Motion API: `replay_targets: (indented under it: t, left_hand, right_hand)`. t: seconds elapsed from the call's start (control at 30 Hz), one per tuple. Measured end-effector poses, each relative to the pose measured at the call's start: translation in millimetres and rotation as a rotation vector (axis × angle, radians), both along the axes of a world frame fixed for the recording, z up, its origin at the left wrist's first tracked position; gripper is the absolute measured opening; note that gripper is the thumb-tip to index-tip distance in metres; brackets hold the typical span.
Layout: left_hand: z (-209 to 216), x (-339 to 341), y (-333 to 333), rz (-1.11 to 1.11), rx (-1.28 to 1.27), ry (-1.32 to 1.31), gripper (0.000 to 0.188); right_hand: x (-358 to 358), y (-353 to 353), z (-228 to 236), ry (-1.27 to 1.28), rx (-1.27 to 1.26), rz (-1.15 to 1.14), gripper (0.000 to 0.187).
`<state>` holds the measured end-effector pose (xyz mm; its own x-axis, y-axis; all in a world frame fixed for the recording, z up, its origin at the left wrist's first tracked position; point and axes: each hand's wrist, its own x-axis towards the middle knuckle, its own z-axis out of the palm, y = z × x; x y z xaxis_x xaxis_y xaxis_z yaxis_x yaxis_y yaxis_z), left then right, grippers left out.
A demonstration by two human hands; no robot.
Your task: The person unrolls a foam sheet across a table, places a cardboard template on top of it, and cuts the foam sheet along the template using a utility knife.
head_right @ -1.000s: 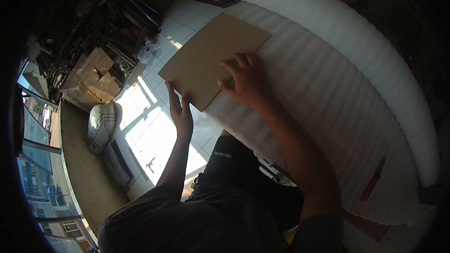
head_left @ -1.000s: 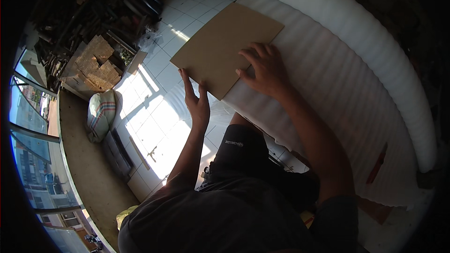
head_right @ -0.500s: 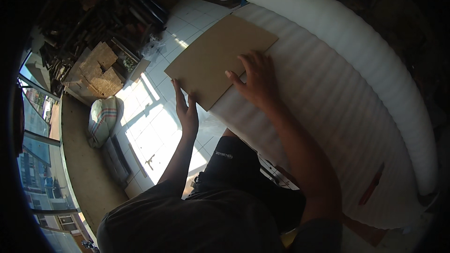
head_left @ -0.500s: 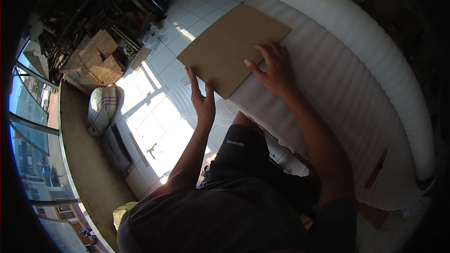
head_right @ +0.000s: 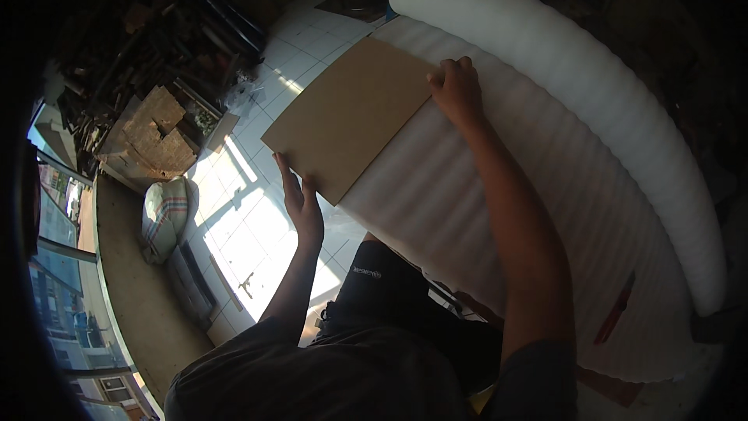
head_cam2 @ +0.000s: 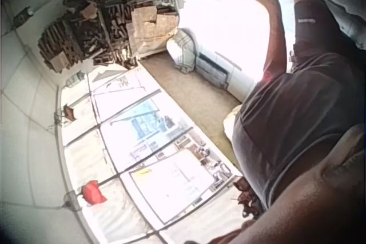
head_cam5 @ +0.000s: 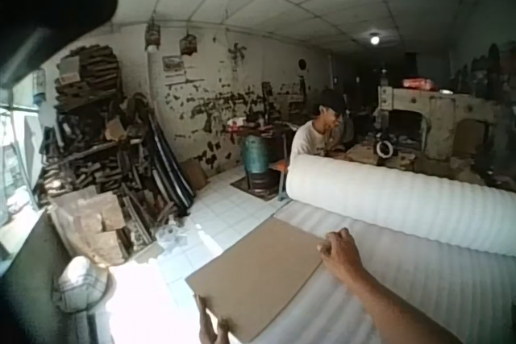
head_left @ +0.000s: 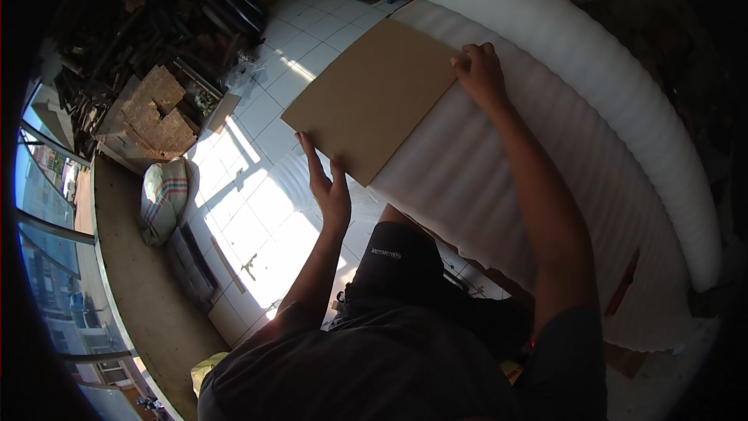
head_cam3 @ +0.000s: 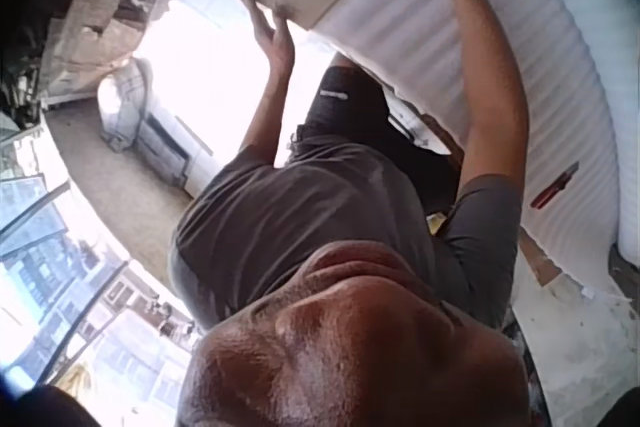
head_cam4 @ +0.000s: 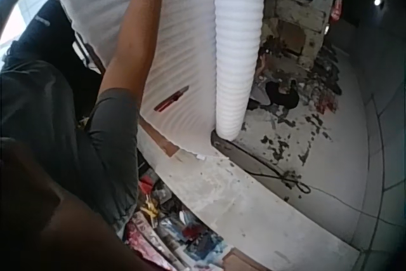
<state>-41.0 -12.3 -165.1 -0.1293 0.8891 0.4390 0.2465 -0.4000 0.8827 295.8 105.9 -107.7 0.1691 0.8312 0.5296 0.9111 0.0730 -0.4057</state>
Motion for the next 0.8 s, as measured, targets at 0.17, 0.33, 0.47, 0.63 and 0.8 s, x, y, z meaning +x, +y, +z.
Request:
replay_targets:
  t: [0.17, 0.33, 0.47, 0.63, 0.8]
  left_hand:
    - [-2.2, -5.3, -0.4, 0.000, -0.017, 0.004, 0.075]
    - [-5.8, -5.4, 1.1, 0.042, 0.018, 0.015, 0.072]
    - [-8.1, -5.1, 1.9, 0.049, 0.023, 0.015, 0.072]
    - [2.2, 0.1, -5.1, 0.017, -0.024, 0.065, 0.077]
    - [3.2, 1.3, -6.7, 0.062, -0.001, 0.049, 0.073]
  right_hand:
    - [-4.9, 0.2, 3.5, 0.103, -0.034, -0.034, 0.036]
    - [-2.9, 6.2, -0.6, 0.107, -0.012, -0.023, 0.034]
    - [1.0, 7.4, -2.5, 0.119, -0.010, -0.015, 0.033]
    - [3.8, 9.3, -1.4, 0.123, 0.024, -0.027, 0.032]
    - [1.8, 7.7, 1.2, 0.135, 0.000, -0.032, 0.032]
